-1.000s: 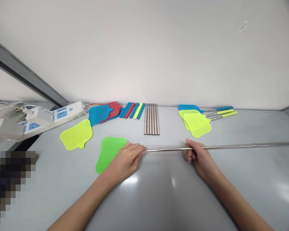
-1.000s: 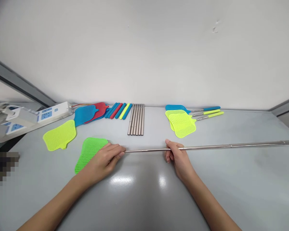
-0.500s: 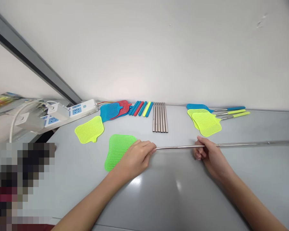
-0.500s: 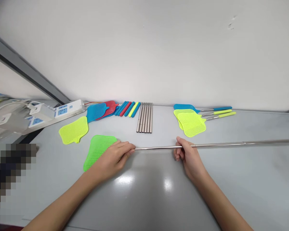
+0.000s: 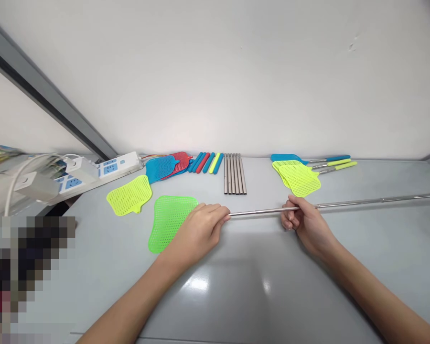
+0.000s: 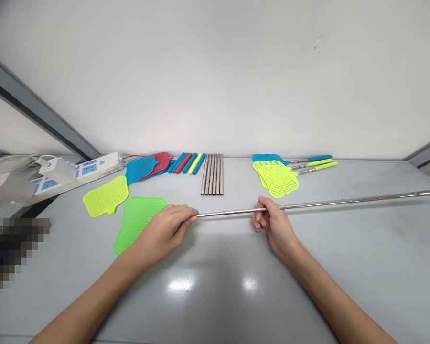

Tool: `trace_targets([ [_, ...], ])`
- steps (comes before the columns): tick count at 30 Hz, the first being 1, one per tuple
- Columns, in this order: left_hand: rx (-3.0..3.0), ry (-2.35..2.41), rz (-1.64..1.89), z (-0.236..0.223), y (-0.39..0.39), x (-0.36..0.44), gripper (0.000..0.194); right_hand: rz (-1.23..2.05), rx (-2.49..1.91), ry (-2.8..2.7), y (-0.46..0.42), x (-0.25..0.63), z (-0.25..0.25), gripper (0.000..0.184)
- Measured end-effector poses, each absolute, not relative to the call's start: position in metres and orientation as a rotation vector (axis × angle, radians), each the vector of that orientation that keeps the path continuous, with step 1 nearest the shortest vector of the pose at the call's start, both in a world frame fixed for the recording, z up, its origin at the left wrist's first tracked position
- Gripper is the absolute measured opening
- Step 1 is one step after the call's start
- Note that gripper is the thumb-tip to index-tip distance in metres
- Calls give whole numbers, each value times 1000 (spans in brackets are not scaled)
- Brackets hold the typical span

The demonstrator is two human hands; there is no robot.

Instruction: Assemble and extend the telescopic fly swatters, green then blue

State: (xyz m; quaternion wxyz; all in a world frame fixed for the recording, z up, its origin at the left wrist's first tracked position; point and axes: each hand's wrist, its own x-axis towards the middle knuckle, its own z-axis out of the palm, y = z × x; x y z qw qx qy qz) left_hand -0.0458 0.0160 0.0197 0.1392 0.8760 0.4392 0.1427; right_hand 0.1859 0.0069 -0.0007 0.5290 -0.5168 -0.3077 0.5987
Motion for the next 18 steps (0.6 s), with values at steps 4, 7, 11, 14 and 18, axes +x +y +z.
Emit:
trace_targets([
  [4,2550,1278,419,23,18,-49,22,1454,-1217,-742,7,183,2,40],
  [7,2580,1292,427,26,17,-48,21,1455,-1189,-751,8,182,3,41],
  [11,2650,1321,435,31,13,-43,20,1399,-1128,-706,8,180,4,42],
  [14,2691,1327,405,34,12,-41,20,1301,-1053,-618,8,174,3,43],
  [18,2683,1295,328,36,17,-43,20,1236,-993,-516,10,165,0,43],
])
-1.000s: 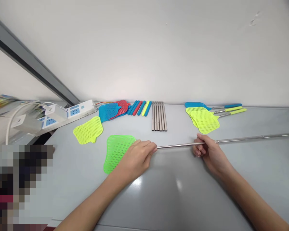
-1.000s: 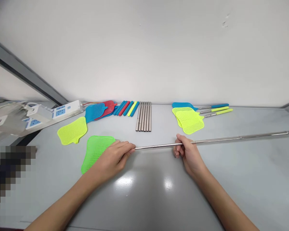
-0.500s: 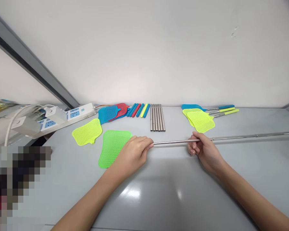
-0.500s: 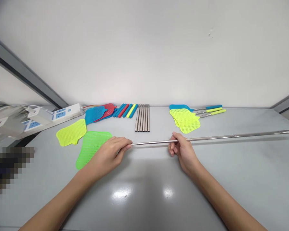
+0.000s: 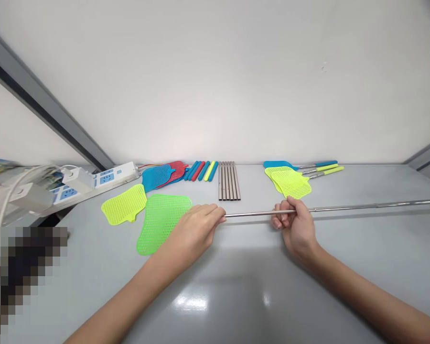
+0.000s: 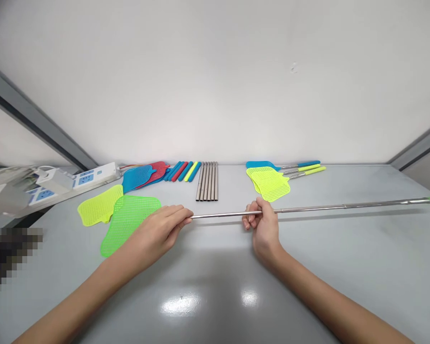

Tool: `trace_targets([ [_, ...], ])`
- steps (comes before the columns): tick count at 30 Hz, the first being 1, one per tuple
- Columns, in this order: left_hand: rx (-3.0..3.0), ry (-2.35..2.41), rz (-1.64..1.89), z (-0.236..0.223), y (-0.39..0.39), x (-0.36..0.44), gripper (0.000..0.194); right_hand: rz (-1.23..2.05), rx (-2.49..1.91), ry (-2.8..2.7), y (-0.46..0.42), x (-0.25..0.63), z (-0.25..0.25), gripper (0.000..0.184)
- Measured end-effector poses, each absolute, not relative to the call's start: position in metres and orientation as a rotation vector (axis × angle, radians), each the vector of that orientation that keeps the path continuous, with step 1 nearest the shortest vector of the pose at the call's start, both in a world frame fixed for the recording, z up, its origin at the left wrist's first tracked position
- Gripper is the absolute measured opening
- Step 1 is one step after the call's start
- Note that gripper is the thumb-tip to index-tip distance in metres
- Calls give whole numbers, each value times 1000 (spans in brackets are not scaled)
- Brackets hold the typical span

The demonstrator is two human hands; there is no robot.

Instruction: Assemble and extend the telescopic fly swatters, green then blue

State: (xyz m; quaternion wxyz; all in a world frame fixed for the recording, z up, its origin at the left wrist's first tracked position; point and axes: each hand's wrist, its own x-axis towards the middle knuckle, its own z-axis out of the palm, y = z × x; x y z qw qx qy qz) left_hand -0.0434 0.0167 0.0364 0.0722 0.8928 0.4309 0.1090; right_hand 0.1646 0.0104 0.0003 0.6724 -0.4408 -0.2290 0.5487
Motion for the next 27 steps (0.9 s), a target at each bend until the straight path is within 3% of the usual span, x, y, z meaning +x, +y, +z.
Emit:
trace_targets([
  [14,2892,1154,206,11,31,-50,19,1138,-892,-478,20,147,-15,41],
  [27,2893,1184,81,20,36,-33,17,1145,-822,-483,30,133,-19,42],
])
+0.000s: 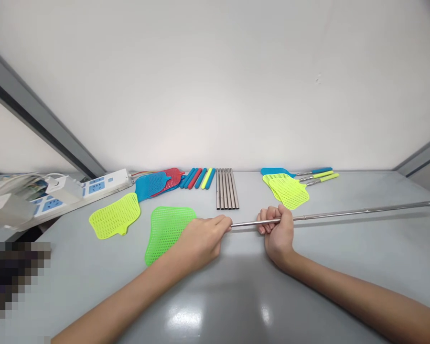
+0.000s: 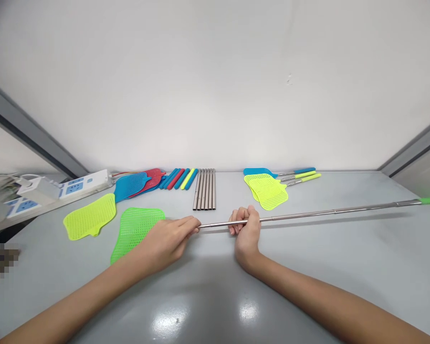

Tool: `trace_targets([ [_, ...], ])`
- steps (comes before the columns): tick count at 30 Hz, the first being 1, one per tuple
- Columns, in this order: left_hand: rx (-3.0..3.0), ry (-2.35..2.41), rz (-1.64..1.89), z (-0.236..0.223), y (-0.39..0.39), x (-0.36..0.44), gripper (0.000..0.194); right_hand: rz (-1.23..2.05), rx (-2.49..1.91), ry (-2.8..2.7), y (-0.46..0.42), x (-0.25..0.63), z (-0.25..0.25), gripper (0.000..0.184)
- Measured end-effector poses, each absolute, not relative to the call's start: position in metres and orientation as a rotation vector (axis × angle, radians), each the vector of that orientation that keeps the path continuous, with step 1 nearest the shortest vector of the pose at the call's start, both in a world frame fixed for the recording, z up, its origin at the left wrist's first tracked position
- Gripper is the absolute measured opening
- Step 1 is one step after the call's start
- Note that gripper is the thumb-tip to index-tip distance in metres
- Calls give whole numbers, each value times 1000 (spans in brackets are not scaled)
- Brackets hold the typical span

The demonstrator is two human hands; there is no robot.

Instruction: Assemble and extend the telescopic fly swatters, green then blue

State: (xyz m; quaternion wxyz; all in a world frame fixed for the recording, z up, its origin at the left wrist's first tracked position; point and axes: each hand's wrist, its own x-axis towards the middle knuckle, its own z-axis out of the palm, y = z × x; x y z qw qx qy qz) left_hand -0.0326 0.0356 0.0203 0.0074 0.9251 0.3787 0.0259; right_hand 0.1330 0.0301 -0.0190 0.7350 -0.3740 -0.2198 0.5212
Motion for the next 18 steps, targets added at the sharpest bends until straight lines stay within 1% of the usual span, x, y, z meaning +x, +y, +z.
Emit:
trace_targets([
  [7,2894,1194,102,26,39,-27,19,1157,-815,-511,34,124,-19,41],
  [12,2860,1194,166,29,37,-26,14,1194,-836,-548,36,121,-21,41],
  [15,2805,1183,239,27,35,-24,22,1272,-908,-681,37,120,-24,43],
  [18,2748,1171,287,19,35,-23,23,1348,-948,-784,39,121,-27,44],
])
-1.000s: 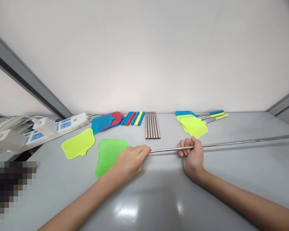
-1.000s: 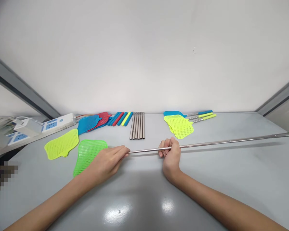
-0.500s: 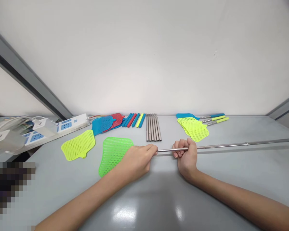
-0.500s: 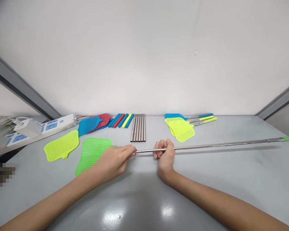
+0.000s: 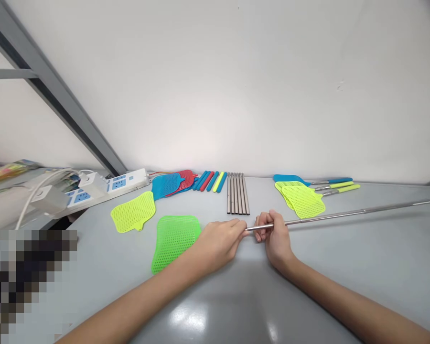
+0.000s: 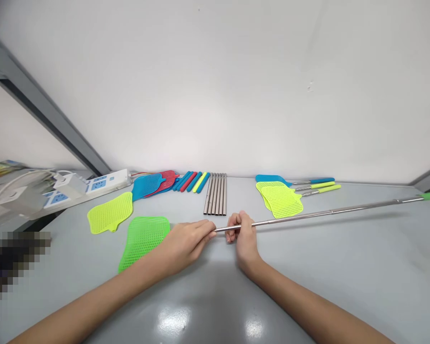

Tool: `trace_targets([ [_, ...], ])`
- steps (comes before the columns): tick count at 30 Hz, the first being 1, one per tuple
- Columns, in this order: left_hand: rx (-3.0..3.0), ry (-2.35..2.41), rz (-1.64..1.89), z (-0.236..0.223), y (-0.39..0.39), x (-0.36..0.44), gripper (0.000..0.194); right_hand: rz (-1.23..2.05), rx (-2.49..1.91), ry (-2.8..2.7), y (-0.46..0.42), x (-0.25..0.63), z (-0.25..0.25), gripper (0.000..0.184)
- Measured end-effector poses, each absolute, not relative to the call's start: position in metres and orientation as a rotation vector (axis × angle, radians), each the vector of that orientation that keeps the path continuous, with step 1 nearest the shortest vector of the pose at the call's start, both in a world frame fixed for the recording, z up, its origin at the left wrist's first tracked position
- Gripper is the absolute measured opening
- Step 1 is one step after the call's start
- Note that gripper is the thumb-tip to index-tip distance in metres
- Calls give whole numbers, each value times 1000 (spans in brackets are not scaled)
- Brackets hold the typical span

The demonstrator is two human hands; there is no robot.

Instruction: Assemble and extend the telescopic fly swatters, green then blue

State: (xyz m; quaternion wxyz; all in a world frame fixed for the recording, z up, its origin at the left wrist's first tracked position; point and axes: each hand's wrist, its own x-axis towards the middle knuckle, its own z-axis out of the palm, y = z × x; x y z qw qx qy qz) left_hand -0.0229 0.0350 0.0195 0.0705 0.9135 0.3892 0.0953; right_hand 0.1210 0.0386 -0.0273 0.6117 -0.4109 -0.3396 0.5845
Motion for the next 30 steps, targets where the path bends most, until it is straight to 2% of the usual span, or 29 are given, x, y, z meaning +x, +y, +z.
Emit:
trace_targets([
  [15,2737,1213,433,18,46,-47,30,1385,-957,-815,38,127,-26,40],
  [18,2690,1236,577,16,48,-52,26,1403,-937,-755,39,128,-26,38],
  [21,2698,1276,757,16,51,-57,33,1421,-912,-688,40,128,-25,38],
  [26,2594,1637,984,16,62,-69,37,1442,-880,-605,39,128,-24,36],
  [30,2230,1913,1109,8,69,-80,53,1438,-866,-652,40,128,-26,40],
])
